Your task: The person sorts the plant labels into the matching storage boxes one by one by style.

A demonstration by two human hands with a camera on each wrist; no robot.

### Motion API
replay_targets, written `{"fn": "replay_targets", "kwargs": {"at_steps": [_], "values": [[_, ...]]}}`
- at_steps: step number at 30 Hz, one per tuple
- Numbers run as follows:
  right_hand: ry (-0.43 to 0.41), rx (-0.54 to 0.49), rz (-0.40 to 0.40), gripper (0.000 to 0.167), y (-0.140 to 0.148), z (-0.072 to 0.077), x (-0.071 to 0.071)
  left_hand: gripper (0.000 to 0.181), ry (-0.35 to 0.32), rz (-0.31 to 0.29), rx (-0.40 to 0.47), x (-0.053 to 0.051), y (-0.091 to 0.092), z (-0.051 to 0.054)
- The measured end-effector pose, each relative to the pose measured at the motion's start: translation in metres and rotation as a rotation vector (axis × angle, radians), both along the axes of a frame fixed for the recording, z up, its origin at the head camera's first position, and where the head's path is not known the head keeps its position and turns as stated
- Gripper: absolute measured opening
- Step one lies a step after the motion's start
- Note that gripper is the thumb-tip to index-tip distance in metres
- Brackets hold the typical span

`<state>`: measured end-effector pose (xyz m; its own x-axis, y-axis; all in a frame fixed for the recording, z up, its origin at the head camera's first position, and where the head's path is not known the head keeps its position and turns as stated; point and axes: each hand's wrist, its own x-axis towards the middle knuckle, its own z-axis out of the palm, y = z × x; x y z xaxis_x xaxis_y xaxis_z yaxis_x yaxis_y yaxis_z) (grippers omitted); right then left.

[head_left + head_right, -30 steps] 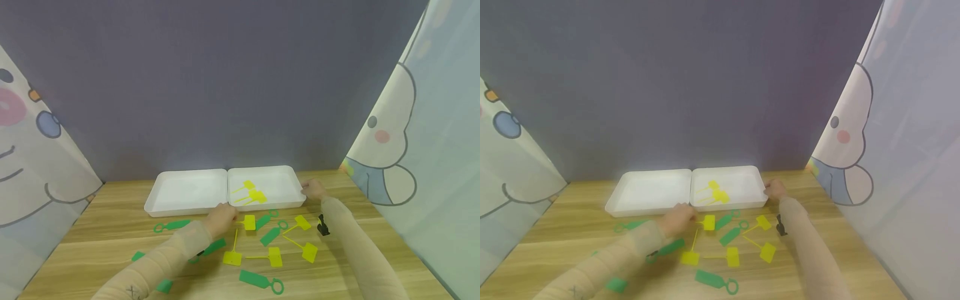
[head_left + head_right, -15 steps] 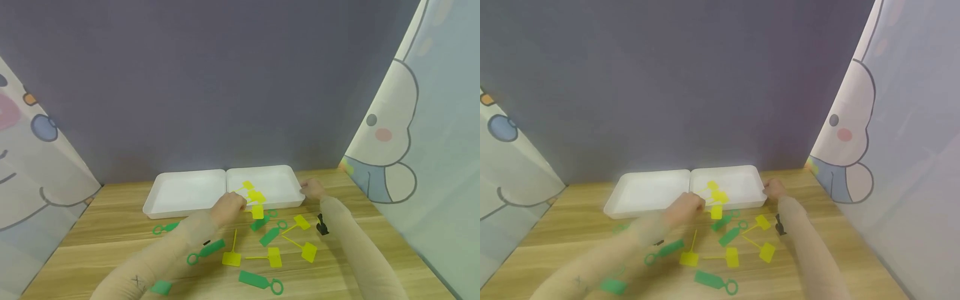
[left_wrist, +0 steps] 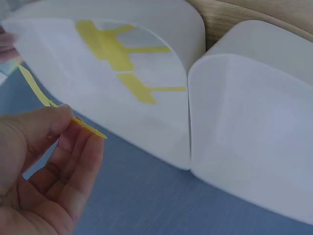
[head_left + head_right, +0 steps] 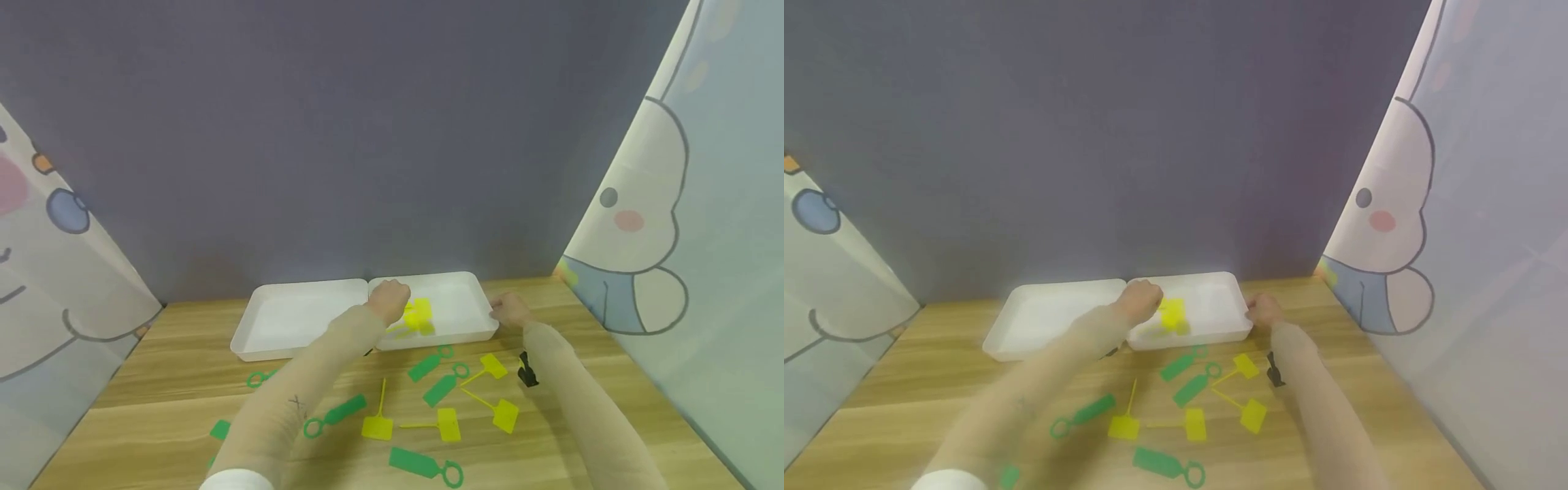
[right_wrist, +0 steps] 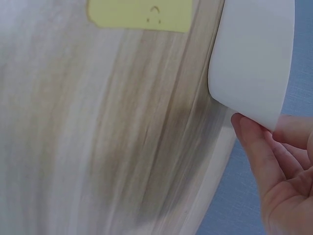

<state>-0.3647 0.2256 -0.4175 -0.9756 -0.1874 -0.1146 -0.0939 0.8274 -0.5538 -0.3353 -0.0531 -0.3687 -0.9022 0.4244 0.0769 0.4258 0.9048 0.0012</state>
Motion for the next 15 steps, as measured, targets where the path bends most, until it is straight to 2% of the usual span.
{"fn": "replay_targets", "kwargs": {"at_steps": [2, 5, 6, 8, 15], "values": [[-0.002, 0.0, -0.007, 0.032, 0.001, 0.0, 0.003, 0.007, -0.026, 0.036, -0.045, -0.009, 0.007, -0.006], [0.011, -0.003, -0.004, 0.031, 0.002, 0.0, 0.006, 0.011, -0.056, 0.074, -0.068, -0.019, 0.015, -0.013], [0.016, -0.003, -0.006, 0.03, 0.002, 0.0, 0.007, 0.013, -0.089, 0.098, -0.081, -0.016, 0.018, -0.006], [0.02, -0.001, -0.011, 0.029, 0.002, -0.001, 0.007, 0.017, -0.108, 0.111, -0.075, -0.019, 0.022, -0.008], [0.008, 0.014, -0.026, 0.027, -0.006, 0.0, 0.014, 0.02, -0.167, 0.177, -0.048, -0.029, 0.028, -0.023]]}}
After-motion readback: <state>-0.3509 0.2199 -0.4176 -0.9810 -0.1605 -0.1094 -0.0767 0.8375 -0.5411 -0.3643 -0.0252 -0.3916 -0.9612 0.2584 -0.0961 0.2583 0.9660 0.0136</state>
